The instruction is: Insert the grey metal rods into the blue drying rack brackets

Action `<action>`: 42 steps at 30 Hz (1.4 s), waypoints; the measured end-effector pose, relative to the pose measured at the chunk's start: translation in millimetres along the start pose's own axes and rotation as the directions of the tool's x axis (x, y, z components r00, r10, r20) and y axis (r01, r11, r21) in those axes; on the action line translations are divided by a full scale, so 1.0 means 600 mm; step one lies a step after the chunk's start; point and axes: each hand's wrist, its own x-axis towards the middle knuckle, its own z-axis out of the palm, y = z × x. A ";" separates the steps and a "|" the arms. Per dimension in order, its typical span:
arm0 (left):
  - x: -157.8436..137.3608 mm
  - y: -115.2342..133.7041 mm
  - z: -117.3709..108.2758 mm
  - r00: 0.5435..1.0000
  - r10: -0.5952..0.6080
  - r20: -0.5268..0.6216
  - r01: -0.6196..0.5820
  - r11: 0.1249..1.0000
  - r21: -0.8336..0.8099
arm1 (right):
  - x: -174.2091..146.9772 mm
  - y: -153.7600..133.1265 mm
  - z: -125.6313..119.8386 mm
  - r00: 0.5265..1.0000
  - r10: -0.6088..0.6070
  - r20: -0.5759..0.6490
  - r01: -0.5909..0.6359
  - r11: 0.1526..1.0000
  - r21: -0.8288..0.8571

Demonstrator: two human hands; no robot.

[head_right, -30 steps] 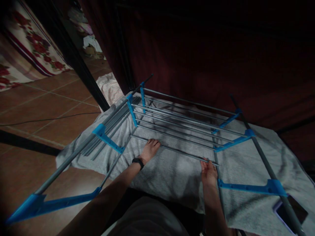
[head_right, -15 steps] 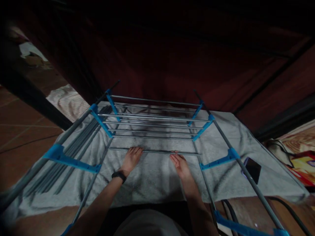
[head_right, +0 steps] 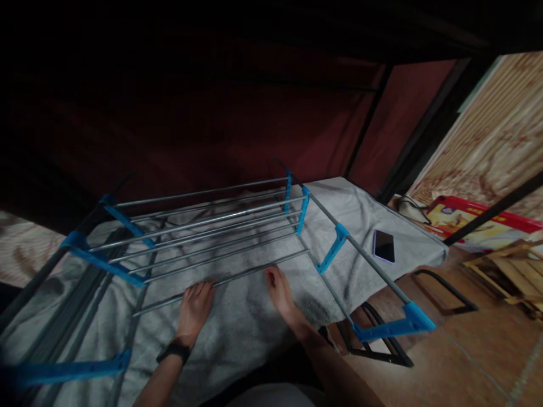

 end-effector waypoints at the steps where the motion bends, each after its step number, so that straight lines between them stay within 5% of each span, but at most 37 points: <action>1: 0.001 -0.002 0.000 1.000 0.022 -0.011 -0.022 1.000 0.007 | -0.006 -0.002 0.004 0.987 -0.146 0.060 0.156 0.961 -0.228; 4: 0.008 -0.007 -0.006 0.996 0.080 -0.048 -0.078 0.996 0.044 | -0.014 -0.007 0.018 0.851 -0.355 0.388 0.520 0.466 -0.716; 8: 0.028 -0.008 -0.035 0.986 0.141 -0.085 -0.130 0.984 0.118 | -0.006 -0.019 0.046 0.758 -0.275 0.591 0.623 0.039 -0.781; 10: 0.043 -0.003 -0.057 0.980 0.177 -0.087 -0.163 0.976 0.147 | 0.002 -0.031 0.062 0.739 -0.235 0.632 0.640 -0.051 -0.767; 15: 0.078 0.028 -0.112 0.945 0.083 -0.317 -0.026 0.984 0.179 | 0.019 -0.086 0.097 0.700 -0.295 0.650 0.664 -0.066 -0.745; 21: 0.065 0.036 -0.140 0.822 -0.020 -0.569 0.103 0.988 0.114 | 0.026 -0.153 0.108 0.665 -0.438 0.605 0.669 -0.012 -0.743; 25: 0.064 0.041 -0.150 0.798 -0.060 -0.599 0.083 0.996 0.012 | 0.021 -0.198 0.118 0.680 -0.555 0.479 0.671 0.205 -0.713; 30: 0.096 0.074 -0.153 0.839 -0.200 -0.507 0.120 0.975 -0.187 | 0.001 -0.252 0.155 0.772 -0.541 0.333 0.629 0.578 -0.520; 34: 0.112 0.095 -0.142 0.907 -0.270 -0.323 0.144 0.919 -0.366 | -0.009 -0.269 0.187 0.834 -0.462 0.302 0.531 0.822 -0.208; 38: 0.116 0.100 -0.115 0.960 -0.190 -0.204 0.082 0.891 -0.446 | -0.007 -0.253 0.211 0.873 -0.393 0.288 0.382 0.919 0.096; 42: 0.105 0.078 -0.085 0.973 -0.097 -0.210 0.024 0.946 -0.324 | -0.006 -0.213 0.223 0.910 -0.299 0.286 0.265 0.952 0.152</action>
